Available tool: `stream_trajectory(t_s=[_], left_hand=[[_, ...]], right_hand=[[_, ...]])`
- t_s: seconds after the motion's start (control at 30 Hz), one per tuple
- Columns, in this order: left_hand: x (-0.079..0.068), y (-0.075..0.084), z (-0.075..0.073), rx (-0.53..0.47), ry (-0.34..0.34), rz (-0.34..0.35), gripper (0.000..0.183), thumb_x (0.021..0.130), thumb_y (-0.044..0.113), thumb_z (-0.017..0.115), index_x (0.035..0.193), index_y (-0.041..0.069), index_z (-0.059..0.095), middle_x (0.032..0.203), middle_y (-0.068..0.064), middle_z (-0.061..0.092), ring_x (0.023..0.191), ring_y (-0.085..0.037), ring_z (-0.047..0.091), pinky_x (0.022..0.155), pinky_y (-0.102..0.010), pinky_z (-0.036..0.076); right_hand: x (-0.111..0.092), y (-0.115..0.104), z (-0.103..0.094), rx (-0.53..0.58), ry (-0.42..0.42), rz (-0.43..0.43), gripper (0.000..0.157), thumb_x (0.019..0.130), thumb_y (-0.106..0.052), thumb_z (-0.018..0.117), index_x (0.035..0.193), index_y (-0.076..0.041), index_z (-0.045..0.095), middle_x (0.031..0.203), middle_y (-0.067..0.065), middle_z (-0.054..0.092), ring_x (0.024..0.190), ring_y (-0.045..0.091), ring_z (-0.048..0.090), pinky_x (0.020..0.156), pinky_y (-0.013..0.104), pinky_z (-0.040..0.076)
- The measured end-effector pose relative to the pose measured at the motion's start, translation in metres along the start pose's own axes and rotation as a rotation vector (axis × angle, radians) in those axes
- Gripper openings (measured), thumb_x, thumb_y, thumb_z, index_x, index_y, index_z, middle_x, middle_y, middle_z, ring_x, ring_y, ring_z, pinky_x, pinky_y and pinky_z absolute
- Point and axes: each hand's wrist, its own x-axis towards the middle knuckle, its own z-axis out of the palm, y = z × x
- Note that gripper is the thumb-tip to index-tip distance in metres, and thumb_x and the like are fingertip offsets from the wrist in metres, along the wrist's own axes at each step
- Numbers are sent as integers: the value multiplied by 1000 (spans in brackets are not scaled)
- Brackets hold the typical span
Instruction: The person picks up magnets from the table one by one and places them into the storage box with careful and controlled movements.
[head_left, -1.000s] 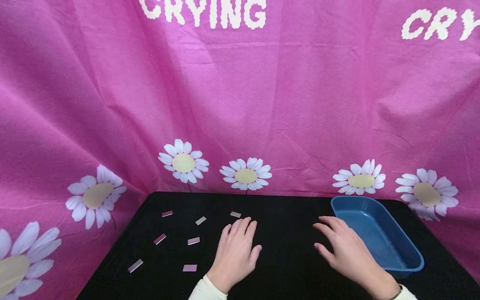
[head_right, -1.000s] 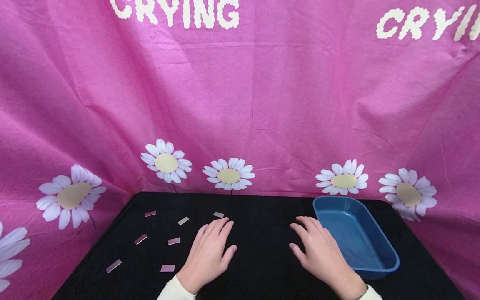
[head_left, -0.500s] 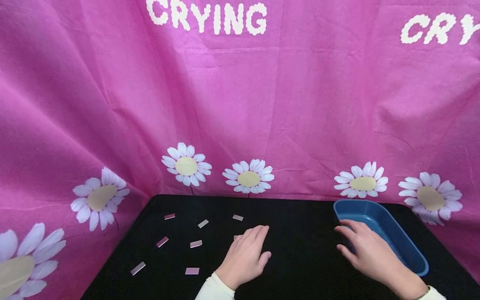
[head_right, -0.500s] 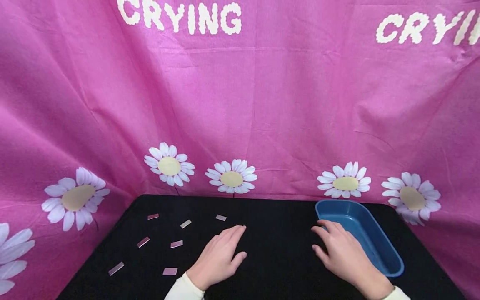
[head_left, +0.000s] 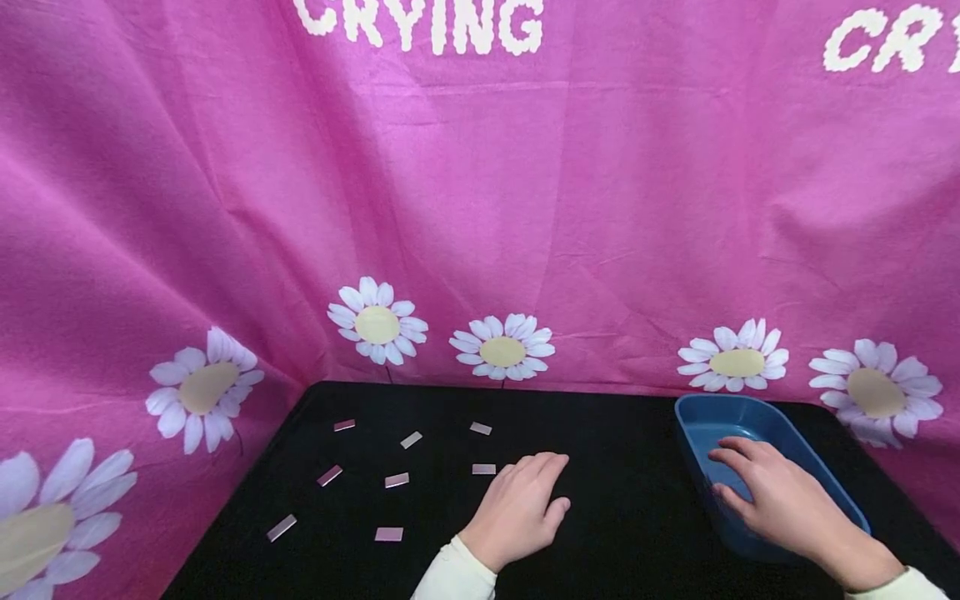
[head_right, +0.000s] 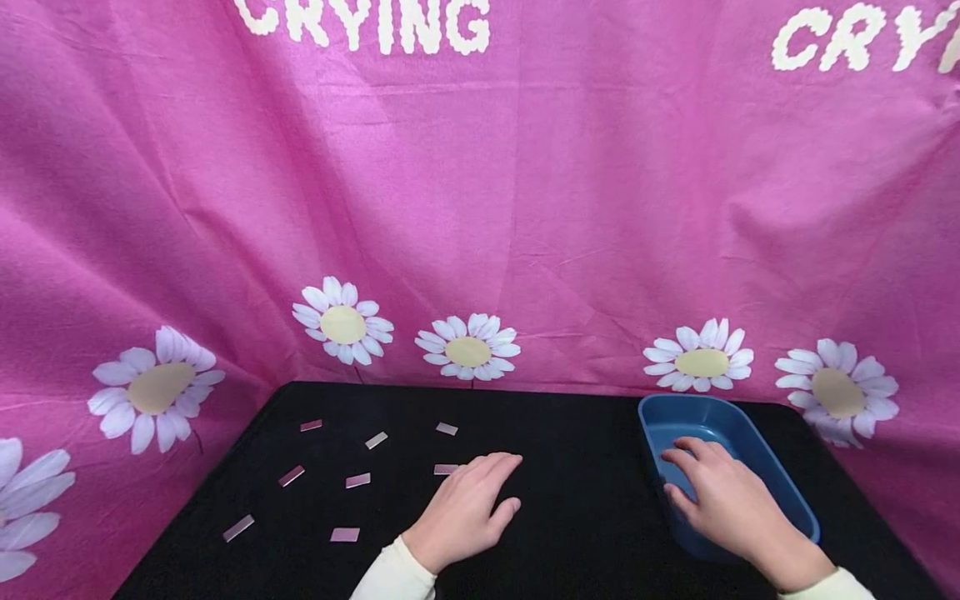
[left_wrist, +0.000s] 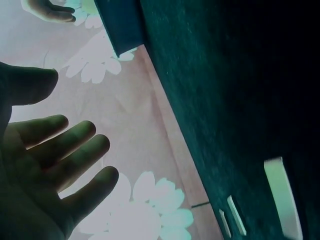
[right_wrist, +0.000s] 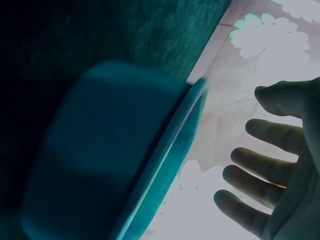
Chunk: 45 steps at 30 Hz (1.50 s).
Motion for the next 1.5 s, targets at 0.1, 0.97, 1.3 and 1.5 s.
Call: stream_trajectory(t_s=[0.1, 0.97, 1.3, 1.5], left_hand=[[3, 5, 3, 2, -11, 24, 48, 97, 35, 60, 141, 15, 52, 140, 1, 60, 125, -14, 60, 103, -35, 51], [33, 47, 29, 8, -62, 135, 46, 96, 37, 60, 137, 17, 55, 134, 5, 64, 117, -7, 63, 91, -21, 53], [49, 59, 45, -75, -99, 128, 43, 97, 37, 58, 136, 18, 56, 134, 8, 63, 118, -2, 62, 92, -17, 51], [55, 69, 51, -144, -146, 93, 44, 97, 38, 58, 137, 21, 55, 136, 11, 61, 119, 1, 60, 92, -16, 50]], right_hand=[[-1, 8, 1, 15, -11, 3, 39, 77, -24, 81, 111, -8, 70, 113, 17, 67, 101, 37, 66, 82, 57, 54], [-5, 88, 5, -19, -58, 85, 33, 76, -14, 79, 102, 3, 69, 96, 18, 70, 90, 37, 67, 79, 55, 52], [-8, 130, 6, 119, -138, 321, 44, 85, -13, 70, 111, 20, 55, 97, 37, 65, 86, 48, 66, 73, 60, 51], [-7, 141, 15, 161, -238, 394, 50, 87, -16, 68, 112, 23, 50, 94, 37, 64, 84, 48, 65, 73, 59, 49]])
